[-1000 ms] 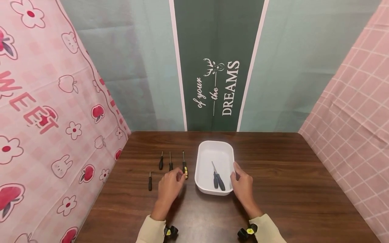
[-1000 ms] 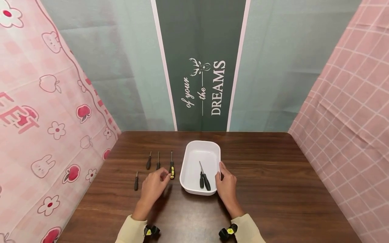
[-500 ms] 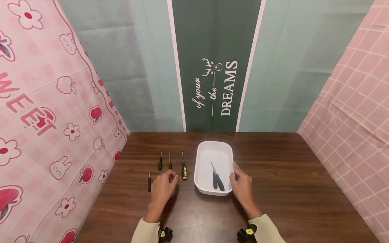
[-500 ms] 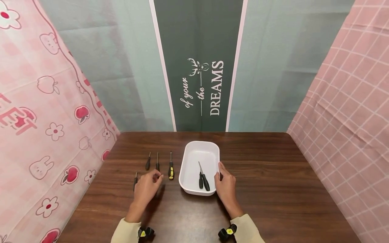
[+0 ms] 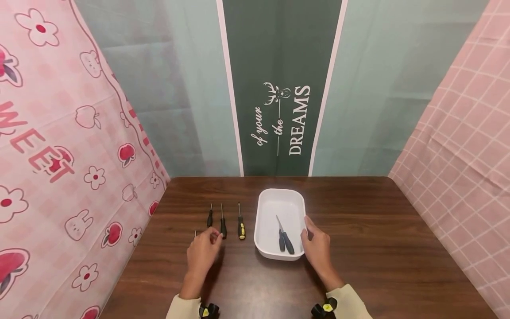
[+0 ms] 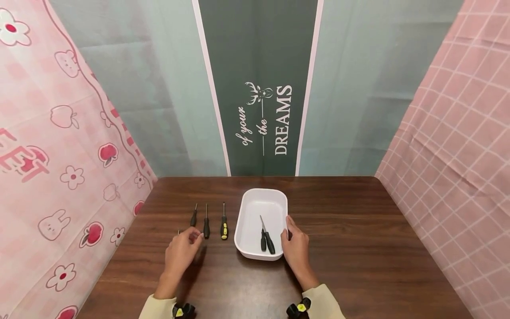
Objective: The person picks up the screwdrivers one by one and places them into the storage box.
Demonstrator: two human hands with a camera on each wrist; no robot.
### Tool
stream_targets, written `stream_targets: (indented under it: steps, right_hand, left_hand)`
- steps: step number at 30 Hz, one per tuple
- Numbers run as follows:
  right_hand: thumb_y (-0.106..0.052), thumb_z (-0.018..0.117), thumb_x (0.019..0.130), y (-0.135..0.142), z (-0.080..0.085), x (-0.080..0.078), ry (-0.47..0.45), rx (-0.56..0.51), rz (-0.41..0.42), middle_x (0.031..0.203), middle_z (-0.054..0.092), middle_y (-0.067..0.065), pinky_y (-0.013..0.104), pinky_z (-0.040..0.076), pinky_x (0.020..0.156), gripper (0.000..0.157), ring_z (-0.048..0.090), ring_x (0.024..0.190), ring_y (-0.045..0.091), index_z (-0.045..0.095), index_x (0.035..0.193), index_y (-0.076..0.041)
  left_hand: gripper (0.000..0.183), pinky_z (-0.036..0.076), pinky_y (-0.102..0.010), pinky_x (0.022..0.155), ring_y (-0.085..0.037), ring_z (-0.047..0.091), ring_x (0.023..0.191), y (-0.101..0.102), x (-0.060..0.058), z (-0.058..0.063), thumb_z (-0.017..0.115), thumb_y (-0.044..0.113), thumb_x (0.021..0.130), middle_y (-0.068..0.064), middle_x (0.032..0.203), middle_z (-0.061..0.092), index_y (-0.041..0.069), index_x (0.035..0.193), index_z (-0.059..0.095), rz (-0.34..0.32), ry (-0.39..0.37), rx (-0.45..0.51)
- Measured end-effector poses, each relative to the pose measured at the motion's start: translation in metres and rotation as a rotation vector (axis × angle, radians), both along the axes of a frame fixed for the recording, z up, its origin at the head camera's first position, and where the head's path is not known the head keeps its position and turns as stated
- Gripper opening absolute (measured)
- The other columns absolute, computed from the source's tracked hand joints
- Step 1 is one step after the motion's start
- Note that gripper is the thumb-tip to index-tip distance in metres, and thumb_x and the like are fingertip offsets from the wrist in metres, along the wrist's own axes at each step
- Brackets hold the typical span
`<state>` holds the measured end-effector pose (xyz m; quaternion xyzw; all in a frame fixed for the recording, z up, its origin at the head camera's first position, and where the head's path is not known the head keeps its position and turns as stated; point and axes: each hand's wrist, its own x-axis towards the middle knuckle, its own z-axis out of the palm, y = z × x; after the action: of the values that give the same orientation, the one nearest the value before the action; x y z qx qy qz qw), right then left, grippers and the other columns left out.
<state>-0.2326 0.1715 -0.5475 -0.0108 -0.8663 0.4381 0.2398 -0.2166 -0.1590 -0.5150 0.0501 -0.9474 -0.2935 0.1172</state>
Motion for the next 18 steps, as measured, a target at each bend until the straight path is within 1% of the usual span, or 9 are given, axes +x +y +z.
stream_targets:
  steps: [11, 15, 18]
  right_hand:
    - [0.004, 0.066, 0.09, 0.001, 0.0, 0.001, -0.015, 0.001, 0.004, 0.132, 0.062, 0.022, 0.047, 0.043, 0.102, 0.041, 0.058, 0.125, 0.034, 0.061, 0.131, 0.008]
    - [0.004, 0.066, 0.09, 0.001, -0.001, 0.001, -0.004, 0.002, -0.003, 0.131, 0.062, 0.021, 0.048, 0.044, 0.101, 0.04, 0.059, 0.124, 0.035, 0.061, 0.13, 0.008]
    - [0.004, 0.067, 0.09, 0.0, -0.001, 0.0, 0.0, 0.0, -0.006, 0.131, 0.063, 0.021, 0.048, 0.044, 0.1, 0.04, 0.059, 0.123, 0.035, 0.062, 0.129, 0.008]
  left_hand:
    - [0.013, 0.036, -0.032, 0.046, -0.012, 0.048, 0.052, -0.011, 0.0, 0.0, 0.072, 0.028, 0.094, 0.008, 0.066, 0.058, 0.015, 0.093, 0.071, 0.019, -0.019, 0.023]
    - [0.013, 0.036, -0.032, 0.046, -0.012, 0.048, 0.052, -0.015, -0.002, -0.001, 0.072, 0.027, 0.094, 0.007, 0.067, 0.058, 0.015, 0.094, 0.071, 0.025, -0.031, 0.025]
    - [0.013, 0.037, -0.032, 0.046, -0.013, 0.049, 0.052, -0.018, -0.002, -0.002, 0.072, 0.027, 0.094, 0.006, 0.067, 0.059, 0.014, 0.093, 0.07, 0.036, -0.023, 0.018]
